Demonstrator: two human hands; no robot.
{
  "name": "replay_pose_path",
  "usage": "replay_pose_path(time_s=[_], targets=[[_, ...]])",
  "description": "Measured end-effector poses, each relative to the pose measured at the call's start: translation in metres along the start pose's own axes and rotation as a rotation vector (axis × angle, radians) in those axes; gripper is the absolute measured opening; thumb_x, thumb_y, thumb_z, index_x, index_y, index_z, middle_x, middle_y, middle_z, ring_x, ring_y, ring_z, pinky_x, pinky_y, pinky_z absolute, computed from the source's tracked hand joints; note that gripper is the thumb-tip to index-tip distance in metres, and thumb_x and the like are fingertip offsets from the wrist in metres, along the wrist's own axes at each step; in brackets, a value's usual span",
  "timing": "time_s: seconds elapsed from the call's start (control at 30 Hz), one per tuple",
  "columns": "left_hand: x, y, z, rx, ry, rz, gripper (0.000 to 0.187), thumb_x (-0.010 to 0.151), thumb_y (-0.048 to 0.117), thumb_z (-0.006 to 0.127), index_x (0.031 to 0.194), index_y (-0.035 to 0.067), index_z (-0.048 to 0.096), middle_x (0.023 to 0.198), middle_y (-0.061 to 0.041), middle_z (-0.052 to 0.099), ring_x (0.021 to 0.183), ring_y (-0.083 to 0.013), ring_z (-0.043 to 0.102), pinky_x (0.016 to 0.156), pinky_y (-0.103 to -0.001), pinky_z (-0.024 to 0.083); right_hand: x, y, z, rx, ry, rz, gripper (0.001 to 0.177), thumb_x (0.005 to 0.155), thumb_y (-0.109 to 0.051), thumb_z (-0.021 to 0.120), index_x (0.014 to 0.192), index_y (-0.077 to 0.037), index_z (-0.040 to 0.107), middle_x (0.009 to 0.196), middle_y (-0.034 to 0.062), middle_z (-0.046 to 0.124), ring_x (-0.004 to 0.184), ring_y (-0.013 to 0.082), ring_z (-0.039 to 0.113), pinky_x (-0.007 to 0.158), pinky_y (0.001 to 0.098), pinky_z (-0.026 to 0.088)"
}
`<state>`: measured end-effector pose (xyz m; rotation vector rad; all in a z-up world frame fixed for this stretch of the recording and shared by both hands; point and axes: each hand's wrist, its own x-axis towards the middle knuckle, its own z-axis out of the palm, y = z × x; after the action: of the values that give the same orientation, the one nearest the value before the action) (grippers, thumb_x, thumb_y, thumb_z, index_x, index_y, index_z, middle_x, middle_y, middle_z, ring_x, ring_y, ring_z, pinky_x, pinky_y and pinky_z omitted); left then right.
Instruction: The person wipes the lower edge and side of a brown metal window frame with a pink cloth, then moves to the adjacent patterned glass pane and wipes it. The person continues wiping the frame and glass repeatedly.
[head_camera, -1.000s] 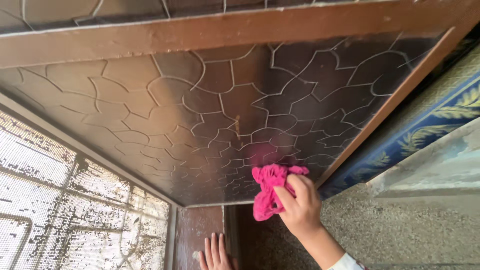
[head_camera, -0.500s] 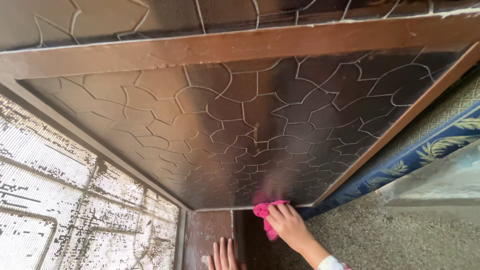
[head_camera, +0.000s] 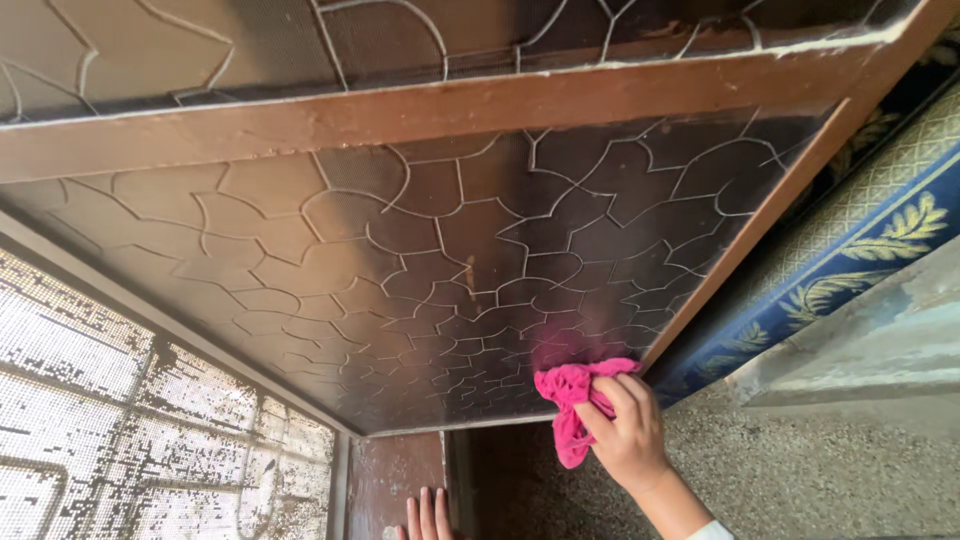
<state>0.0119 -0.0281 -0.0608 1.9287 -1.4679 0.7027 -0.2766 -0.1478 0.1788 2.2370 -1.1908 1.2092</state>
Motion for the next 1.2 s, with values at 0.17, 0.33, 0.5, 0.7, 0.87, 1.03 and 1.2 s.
replay_pose_path(time_s=[0.17, 0.33, 0.5, 0.7, 0.87, 1.03, 1.2], targets=[[-0.011, -0.008, -0.004, -0.001, -0.060, 0.046, 0.058, 0.082, 0.037, 0.040, 0.124, 0.012, 0.072, 0.127, -0.012, 0.070, 0.124, -0.0350, 0.063, 0.112, -0.062, 0.031, -0.043, 0.012, 0.021, -0.001, -0.212, -0.103, 0.027, 0.075, -0.019, 0.069, 0.102, -0.013, 0.072, 0.118, 0.0113, 0.059, 0.115, 0.0347, 0.056, 0.103, 0.0514, 0.045], [-0.009, -0.002, 0.000, 0.005, -0.046, 0.006, 0.053, 0.085, 0.031, 0.039, 0.124, 0.014, 0.072, 0.129, -0.010, 0.070, 0.125, -0.0344, 0.063, 0.115, -0.063, 0.031, -0.065, 0.015, 0.032, 0.060, -0.477, -0.095, 0.026, 0.076, -0.015, 0.067, 0.100, -0.008, 0.072, 0.120, 0.0120, 0.062, 0.116, 0.0327, 0.056, 0.103, 0.0487, 0.047], [0.001, -0.001, 0.005, 0.076, 0.051, 0.079, 0.047, 0.095, 0.040, 0.041, 0.121, 0.017, 0.074, 0.126, -0.009, 0.072, 0.122, -0.0338, 0.064, 0.113, -0.062, 0.032, -0.037, 0.010, 0.013, 0.042, -0.302, -0.036, 0.026, 0.074, -0.014, 0.073, 0.100, -0.009, 0.074, 0.118, 0.0117, 0.062, 0.116, 0.0327, 0.056, 0.101, 0.0475, 0.047], [0.010, -0.002, 0.005, 0.056, 0.093, 0.138, 0.046, 0.099, 0.044, 0.041, 0.120, 0.019, 0.072, 0.125, -0.009, 0.070, 0.122, -0.0352, 0.063, 0.113, -0.065, 0.034, 0.010, 0.019, -0.027, -0.037, 0.046, 0.051, 0.029, 0.073, -0.013, 0.078, 0.102, -0.014, 0.075, 0.119, 0.0095, 0.060, 0.118, 0.0329, 0.054, 0.101, 0.0466, 0.048], [-0.005, 0.002, -0.006, -0.018, -0.074, 0.042, 0.057, 0.080, 0.035, 0.047, 0.129, 0.015, 0.068, 0.132, -0.012, 0.068, 0.127, -0.0362, 0.061, 0.112, -0.064, 0.033, -0.017, 0.018, -0.002, -0.008, -0.061, -0.008, 0.025, 0.076, -0.017, 0.074, 0.101, -0.017, 0.074, 0.120, 0.0099, 0.060, 0.118, 0.0337, 0.053, 0.101, 0.0479, 0.048], [-0.015, -0.010, -0.014, -0.033, -0.267, 0.060, 0.075, 0.064, 0.034, 0.056, 0.136, 0.012, 0.061, 0.141, -0.015, 0.060, 0.133, -0.0382, 0.055, 0.112, -0.064, 0.031, -0.066, 0.017, 0.027, 0.061, -0.357, -0.032, 0.027, 0.078, -0.018, 0.067, 0.103, -0.013, 0.075, 0.120, 0.0094, 0.061, 0.116, 0.0304, 0.056, 0.099, 0.0459, 0.048], [-0.018, -0.011, -0.014, -0.008, -0.296, 0.036, 0.076, 0.064, 0.034, 0.059, 0.138, 0.015, 0.059, 0.146, -0.012, 0.056, 0.137, -0.0341, 0.051, 0.114, -0.063, 0.031, -0.072, 0.011, 0.038, 0.093, -0.450, 0.029, 0.027, 0.076, -0.015, 0.065, 0.102, -0.010, 0.074, 0.120, 0.0114, 0.062, 0.114, 0.0313, 0.058, 0.097, 0.0440, 0.049]])
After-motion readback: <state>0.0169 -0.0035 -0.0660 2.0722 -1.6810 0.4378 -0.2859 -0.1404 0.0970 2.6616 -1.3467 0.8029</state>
